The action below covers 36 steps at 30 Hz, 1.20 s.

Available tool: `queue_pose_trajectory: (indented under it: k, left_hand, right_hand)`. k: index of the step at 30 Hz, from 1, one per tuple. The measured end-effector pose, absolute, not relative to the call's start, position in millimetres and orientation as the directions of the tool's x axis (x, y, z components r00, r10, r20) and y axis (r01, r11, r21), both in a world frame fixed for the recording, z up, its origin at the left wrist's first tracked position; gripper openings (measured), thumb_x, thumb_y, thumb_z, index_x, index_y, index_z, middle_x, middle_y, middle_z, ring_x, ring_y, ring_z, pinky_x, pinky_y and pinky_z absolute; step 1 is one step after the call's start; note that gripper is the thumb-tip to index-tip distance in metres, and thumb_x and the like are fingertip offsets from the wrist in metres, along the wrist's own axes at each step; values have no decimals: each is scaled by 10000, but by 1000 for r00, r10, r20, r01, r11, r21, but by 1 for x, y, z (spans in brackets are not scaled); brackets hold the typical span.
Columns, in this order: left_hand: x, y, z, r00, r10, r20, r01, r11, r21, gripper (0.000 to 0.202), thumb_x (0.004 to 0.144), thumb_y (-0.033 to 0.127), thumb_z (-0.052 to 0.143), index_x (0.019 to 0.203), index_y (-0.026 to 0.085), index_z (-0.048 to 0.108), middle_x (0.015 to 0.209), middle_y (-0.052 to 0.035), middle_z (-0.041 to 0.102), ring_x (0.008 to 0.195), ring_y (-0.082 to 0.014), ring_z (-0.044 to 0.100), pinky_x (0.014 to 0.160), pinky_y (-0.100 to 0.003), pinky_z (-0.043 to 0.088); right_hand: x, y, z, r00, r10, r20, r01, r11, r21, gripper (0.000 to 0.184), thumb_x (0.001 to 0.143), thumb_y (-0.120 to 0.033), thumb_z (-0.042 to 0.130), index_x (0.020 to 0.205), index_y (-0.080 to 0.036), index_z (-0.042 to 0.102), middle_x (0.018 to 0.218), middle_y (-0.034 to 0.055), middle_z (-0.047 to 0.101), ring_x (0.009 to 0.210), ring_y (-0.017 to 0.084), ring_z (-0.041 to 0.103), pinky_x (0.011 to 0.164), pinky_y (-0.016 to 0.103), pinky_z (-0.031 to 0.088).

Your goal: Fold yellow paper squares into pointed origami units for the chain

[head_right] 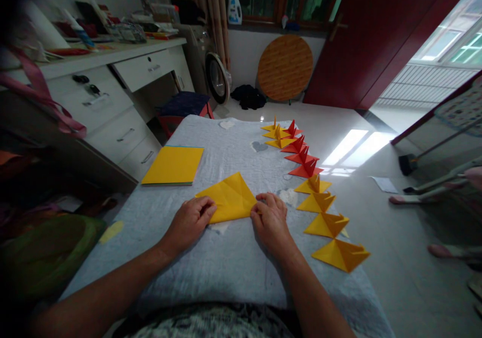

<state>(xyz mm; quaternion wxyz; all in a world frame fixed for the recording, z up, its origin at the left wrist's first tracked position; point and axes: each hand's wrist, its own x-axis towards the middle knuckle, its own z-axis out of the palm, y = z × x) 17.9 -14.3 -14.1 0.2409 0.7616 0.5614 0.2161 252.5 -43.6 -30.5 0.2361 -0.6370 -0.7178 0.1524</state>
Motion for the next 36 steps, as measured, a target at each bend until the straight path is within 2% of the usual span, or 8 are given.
queue_pose_trajectory:
  k: [5, 10, 18, 36]
  left_hand:
    - [19, -11, -16, 266, 960, 81, 825, -271, 497, 93, 877, 205, 601, 787, 196, 624, 820, -32, 686, 825, -215, 621, 769, -333, 418]
    - [17, -7, -21, 257, 961, 103, 866, -276, 417, 81, 873, 238, 630, 810, 194, 654, 892, -56, 659, 903, -244, 594, 831, -370, 433]
    - [19, -4, -23, 214, 972, 99, 887, -236, 398, 93, 879, 247, 613, 817, 197, 662, 901, -59, 633, 918, -251, 568, 843, -383, 436]
    - [21, -2, -22, 214, 973, 92, 899, -233, 371, 92, 874, 251, 615, 813, 197, 658, 880, -61, 625, 904, -255, 564, 827, -382, 433]
  right_hand:
    - [250, -43, -29, -30, 989, 143, 842, 102, -530, 162, 865, -194, 566, 744, -216, 672, 1169, 96, 655, 1140, 295, 546, 999, 490, 373]
    - [250, -43, -29, -8, 986, 167, 837, 98, -539, 157, 837, -193, 581, 700, -218, 655, 1151, 101, 655, 1112, 304, 549, 985, 503, 378]
    - [250, -42, -31, 14, 989, 145, 840, 67, -539, 155, 819, -188, 600, 680, -218, 661, 1158, 102, 651, 1121, 326, 543, 976, 510, 391]
    - [248, -42, -32, 39, 981, 189, 840, 70, -538, 134, 781, -172, 623, 658, -220, 652, 1119, 95, 662, 1099, 321, 541, 953, 502, 396]
